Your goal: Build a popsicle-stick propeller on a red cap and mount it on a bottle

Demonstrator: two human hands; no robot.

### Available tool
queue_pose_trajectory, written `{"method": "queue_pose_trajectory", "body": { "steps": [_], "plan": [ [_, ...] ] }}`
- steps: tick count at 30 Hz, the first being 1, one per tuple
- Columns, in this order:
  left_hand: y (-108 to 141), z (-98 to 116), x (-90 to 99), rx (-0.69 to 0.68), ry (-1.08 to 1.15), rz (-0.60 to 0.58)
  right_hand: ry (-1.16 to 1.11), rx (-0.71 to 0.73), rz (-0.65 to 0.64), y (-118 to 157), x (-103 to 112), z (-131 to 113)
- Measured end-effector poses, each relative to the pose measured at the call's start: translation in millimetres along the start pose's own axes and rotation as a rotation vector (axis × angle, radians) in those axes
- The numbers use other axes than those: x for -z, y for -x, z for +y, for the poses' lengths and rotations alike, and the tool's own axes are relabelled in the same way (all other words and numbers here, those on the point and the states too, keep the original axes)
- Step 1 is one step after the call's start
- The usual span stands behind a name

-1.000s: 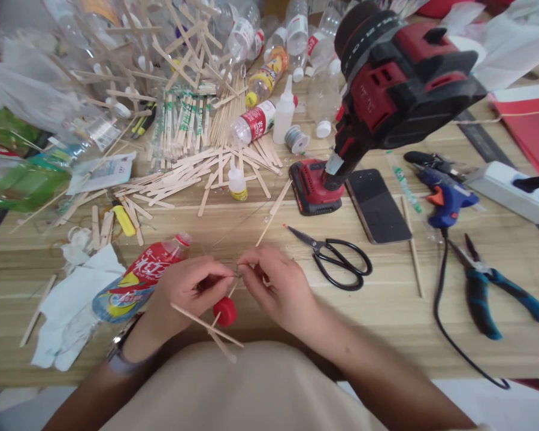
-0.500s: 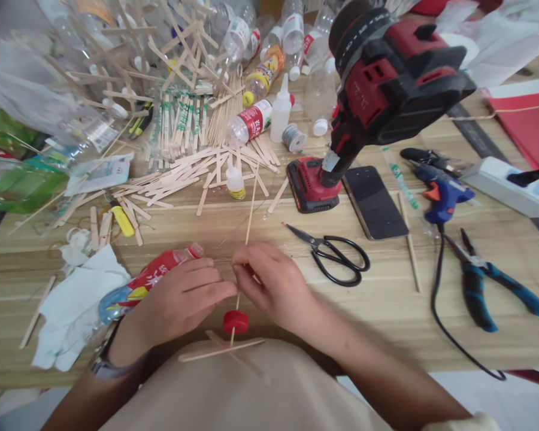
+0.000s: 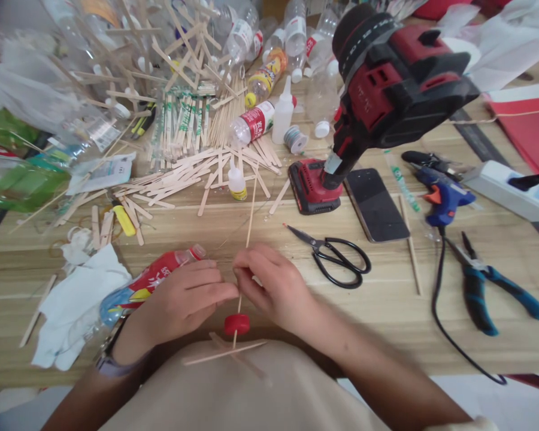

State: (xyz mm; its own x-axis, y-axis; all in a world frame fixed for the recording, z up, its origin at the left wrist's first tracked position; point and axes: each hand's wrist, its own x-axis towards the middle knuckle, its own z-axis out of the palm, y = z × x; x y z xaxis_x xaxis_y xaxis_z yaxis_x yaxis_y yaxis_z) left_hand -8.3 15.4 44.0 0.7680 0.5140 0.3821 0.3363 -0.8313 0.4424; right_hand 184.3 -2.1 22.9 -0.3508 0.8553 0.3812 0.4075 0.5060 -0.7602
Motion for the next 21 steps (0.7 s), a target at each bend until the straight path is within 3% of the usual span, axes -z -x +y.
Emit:
{"method": "queue_pose_trajectory", "body": {
  "steps": [8, 14, 21],
  "plan": [
    [1.4, 1.8, -1.8, -0.002, 0.019, 0.007, -0.044, -0.007, -0.05, -4.1, 3.0, -1.7],
    [2.1, 3.9, -8.0, 0.19, 0.174, 0.148, -0.07, 0.05, -0.003, -6.0, 7.3, 1.0],
    [2.5, 5.6, -13.7, 0.307, 0.261, 0.235, -0.064, 0.048, 0.04, -4.3, 4.5, 3.4]
  ]
}}
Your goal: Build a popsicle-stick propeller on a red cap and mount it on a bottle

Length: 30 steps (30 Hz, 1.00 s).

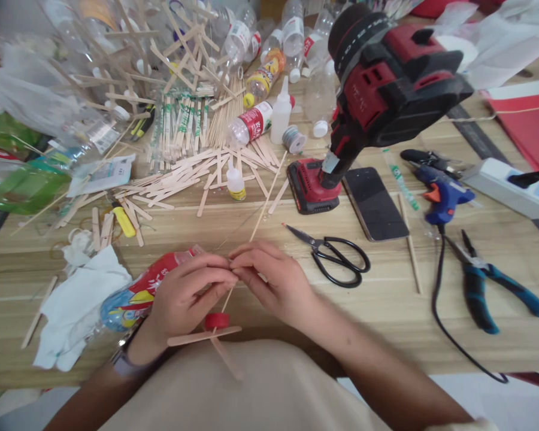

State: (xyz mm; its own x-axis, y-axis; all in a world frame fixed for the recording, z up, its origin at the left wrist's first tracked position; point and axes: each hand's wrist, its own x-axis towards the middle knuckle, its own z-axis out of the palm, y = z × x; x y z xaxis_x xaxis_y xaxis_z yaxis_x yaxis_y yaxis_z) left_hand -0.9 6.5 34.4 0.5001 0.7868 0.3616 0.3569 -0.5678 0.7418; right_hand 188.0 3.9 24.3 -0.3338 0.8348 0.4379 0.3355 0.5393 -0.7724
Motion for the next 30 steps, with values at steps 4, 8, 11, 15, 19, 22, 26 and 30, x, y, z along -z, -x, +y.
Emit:
{"method": "queue_pose_trajectory", "body": {
  "steps": [4, 8, 11, 15, 19, 22, 26, 30],
  "plan": [
    [-1.0, 2.4, -1.5, 0.109, 0.064, 0.028, 0.007, -0.015, 0.005, 1.9, -1.0, 1.5],
    [-1.1, 2.5, -2.0, 0.161, 0.126, 0.02, 0.019, -0.022, 0.012, 3.0, -1.2, 1.9],
    [-0.2, 1.8, -2.0, 0.226, 0.197, 0.01, 0.029, -0.027, 0.012, 2.7, -1.0, 1.4],
    [-1.3, 2.2, -0.8, 0.363, 0.317, -0.018, 0.034, -0.038, 0.014, 1.8, -0.4, 0.1],
    [-5.2, 2.6, 1.4, 0.546, 0.435, -0.046, -0.013, -0.091, 0.017, 1.7, 0.6, -1.5],
    [-7.2, 2.1, 2.3, 0.691, 0.545, -0.049, -0.074, -0.146, 0.011, 2.1, 1.1, -2.0],
    [-7.9, 1.0, 0.8, 0.78, 0.709, -0.029, -0.124, -0.185, -0.005, 2.9, 0.3, -2.4],
    [-6.9, -2.4, -2.6, 0.852, 0.851, -0.009, -0.132, -0.202, -0.016, 3.5, -1.3, -3.2]
  ]
}}
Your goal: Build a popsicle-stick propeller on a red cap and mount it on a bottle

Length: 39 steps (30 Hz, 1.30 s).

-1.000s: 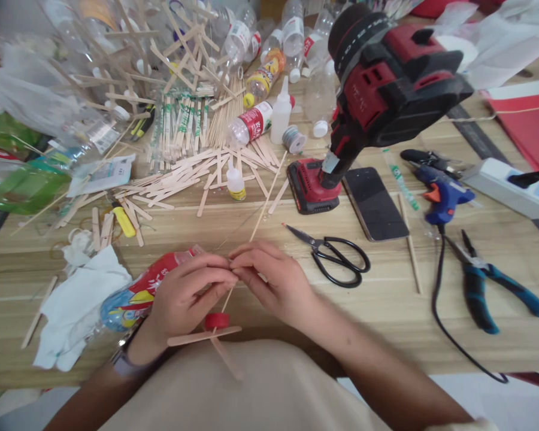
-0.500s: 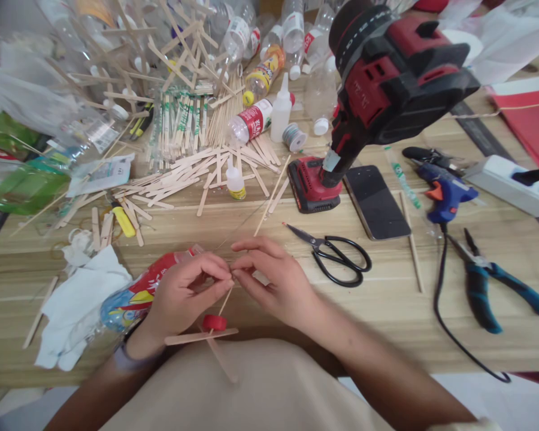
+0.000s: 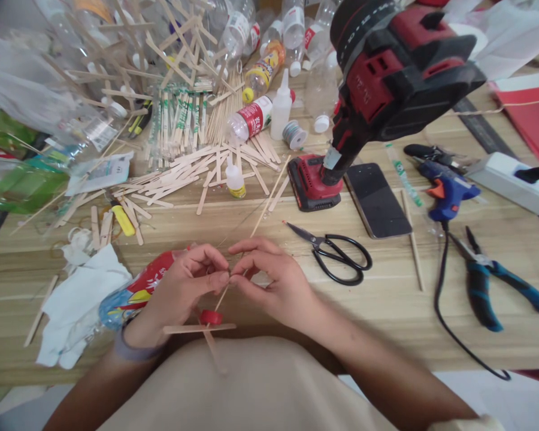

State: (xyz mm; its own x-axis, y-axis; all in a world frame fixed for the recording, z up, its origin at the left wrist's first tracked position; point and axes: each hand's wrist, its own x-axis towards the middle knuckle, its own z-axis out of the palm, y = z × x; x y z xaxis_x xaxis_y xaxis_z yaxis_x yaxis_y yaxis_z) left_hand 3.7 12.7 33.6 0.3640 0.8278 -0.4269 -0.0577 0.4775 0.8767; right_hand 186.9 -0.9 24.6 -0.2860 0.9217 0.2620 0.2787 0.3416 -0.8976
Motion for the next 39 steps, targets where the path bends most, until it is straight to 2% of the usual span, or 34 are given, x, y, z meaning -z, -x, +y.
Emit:
{"method": "queue_pose_trajectory", "body": {
  "steps": [6, 18, 24, 32, 39],
  "plan": [
    [-3.6, -4.8, 2.3, 0.157, 0.154, 0.033, 0.006, -0.022, 0.006, -0.7, -0.3, 2.0],
    [-6.4, -3.2, -0.1, 0.223, 0.23, 0.035, 0.022, -0.073, -0.001, 0.4, -3.0, 6.7],
    [-7.8, -4.2, -2.7, 0.253, 0.271, 0.08, 0.051, -0.075, 0.004, 1.7, -5.8, 8.3],
    [-8.2, -9.6, -5.3, 0.186, 0.246, 0.101, 0.153, -0.039, 0.08, 6.5, -13.7, 7.7],
    [-2.9, -9.2, -8.2, -0.005, -0.13, 0.128, 0.272, 0.01, 0.079, 7.9, -15.2, 11.5]
  ]
}}
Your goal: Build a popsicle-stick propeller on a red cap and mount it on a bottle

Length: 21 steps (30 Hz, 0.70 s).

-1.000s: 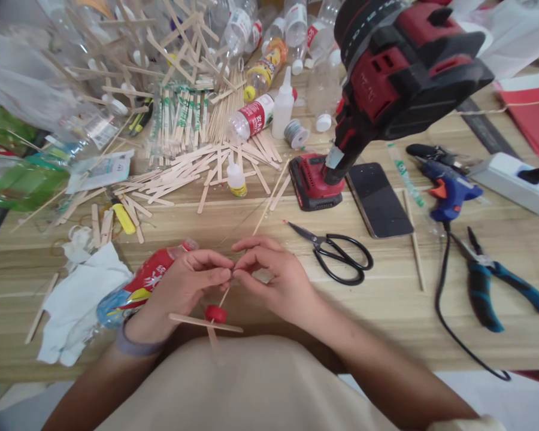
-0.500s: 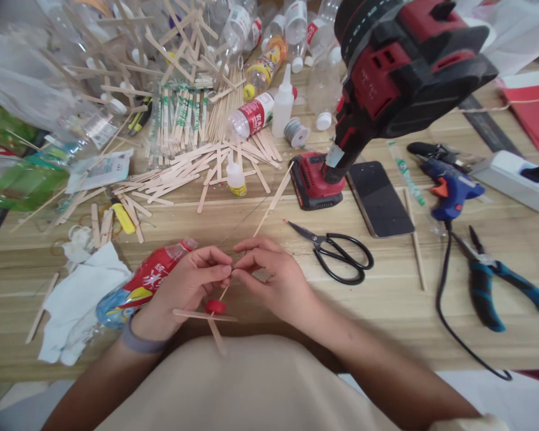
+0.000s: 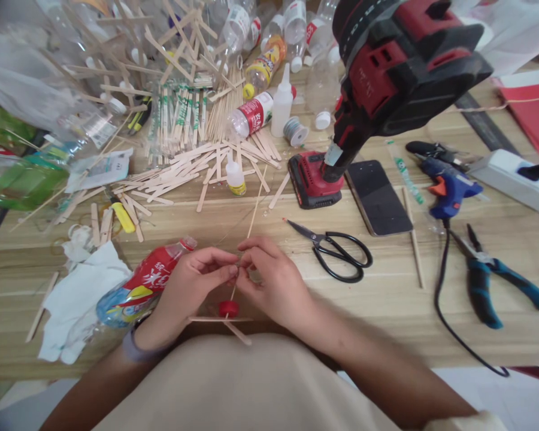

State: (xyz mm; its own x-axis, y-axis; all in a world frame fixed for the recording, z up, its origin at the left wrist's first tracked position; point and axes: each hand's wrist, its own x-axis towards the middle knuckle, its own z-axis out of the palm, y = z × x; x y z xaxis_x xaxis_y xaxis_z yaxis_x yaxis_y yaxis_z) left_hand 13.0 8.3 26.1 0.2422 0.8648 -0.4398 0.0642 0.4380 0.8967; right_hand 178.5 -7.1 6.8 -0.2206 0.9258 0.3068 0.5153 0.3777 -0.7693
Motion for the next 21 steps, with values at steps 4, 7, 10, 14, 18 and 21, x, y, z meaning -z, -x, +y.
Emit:
{"method": "queue_pose_trajectory", "body": {
  "steps": [4, 7, 10, 14, 18, 21],
  "plan": [
    [1.3, 2.8, 0.4, -0.058, -0.112, -0.02, 0.002, 0.007, -0.026, -0.5, 0.6, -0.5],
    [1.6, 2.8, 1.3, -0.072, -0.122, -0.017, -0.014, 0.01, -0.03, -1.5, 1.6, -1.3],
    [0.6, 1.4, 2.8, -0.014, -0.04, -0.015, -0.056, -0.014, -0.026, -3.7, 3.7, -1.4],
    [-1.8, -1.5, 5.1, 0.04, 0.055, -0.016, -0.133, -0.059, -0.04, -7.2, 6.5, 0.0],
    [-1.9, -2.6, 7.5, -0.003, -0.042, 0.022, -0.138, -0.053, -0.035, -8.4, 7.6, 1.3],
    [-0.3, -0.2, 9.4, -0.036, -0.157, 0.051, -0.14, -0.063, -0.033, -8.1, 8.1, 1.6]
  ]
}}
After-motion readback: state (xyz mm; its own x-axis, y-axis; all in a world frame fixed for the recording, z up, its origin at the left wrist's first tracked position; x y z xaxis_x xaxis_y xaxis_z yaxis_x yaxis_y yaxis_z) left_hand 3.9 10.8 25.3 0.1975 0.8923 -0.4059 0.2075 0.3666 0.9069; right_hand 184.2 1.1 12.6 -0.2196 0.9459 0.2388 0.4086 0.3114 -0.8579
